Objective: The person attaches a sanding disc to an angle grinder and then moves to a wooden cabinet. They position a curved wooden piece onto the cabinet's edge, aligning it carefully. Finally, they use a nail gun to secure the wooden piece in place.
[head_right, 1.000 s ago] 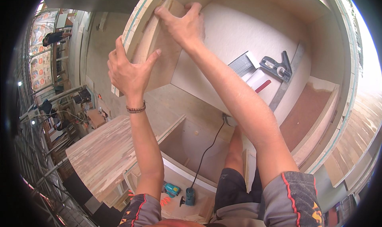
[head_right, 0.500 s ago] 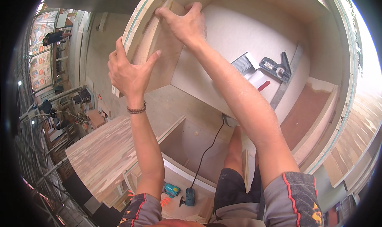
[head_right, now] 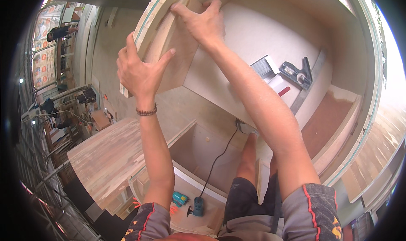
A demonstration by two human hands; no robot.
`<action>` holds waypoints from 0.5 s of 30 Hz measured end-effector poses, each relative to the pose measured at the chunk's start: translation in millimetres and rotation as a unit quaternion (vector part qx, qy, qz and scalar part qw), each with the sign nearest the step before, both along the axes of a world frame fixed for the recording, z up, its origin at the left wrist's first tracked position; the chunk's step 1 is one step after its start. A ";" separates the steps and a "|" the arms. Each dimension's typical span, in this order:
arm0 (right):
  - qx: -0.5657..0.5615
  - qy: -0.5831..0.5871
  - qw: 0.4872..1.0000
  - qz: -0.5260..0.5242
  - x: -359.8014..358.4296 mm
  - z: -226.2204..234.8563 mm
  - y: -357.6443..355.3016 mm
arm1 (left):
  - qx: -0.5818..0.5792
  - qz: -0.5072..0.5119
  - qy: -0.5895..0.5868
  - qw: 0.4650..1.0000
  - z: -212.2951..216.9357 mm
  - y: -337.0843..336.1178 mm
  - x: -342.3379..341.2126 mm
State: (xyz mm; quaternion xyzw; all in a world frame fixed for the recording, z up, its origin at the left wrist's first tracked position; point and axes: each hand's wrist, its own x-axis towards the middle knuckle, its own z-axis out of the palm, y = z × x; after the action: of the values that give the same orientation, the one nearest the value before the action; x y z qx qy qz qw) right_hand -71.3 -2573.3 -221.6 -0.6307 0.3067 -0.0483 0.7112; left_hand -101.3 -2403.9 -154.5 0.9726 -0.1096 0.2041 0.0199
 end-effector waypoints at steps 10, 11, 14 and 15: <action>-0.005 -0.014 1.000 0.015 1.7 -3.2 -2.7 | -0.007 0.001 -0.002 1.000 -3.0 1.7 0.8; -0.006 -0.016 1.000 0.015 2.0 -4.1 -3.1 | -0.006 0.001 -0.003 1.000 -3.9 1.6 1.1; -0.010 -0.022 1.000 0.016 1.3 -2.8 -2.9 | 0.002 0.004 -0.007 1.000 -3.5 2.0 1.0; -0.012 -0.023 1.000 0.015 1.2 -2.2 -3.3 | 0.002 0.005 -0.009 1.000 -3.0 1.5 0.9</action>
State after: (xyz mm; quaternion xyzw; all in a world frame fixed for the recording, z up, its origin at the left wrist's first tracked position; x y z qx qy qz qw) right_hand -70.1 -2576.6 -223.8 -0.6429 0.2797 -0.0558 0.7109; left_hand -100.3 -2402.4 -157.6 0.9713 -0.1056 0.2125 0.0165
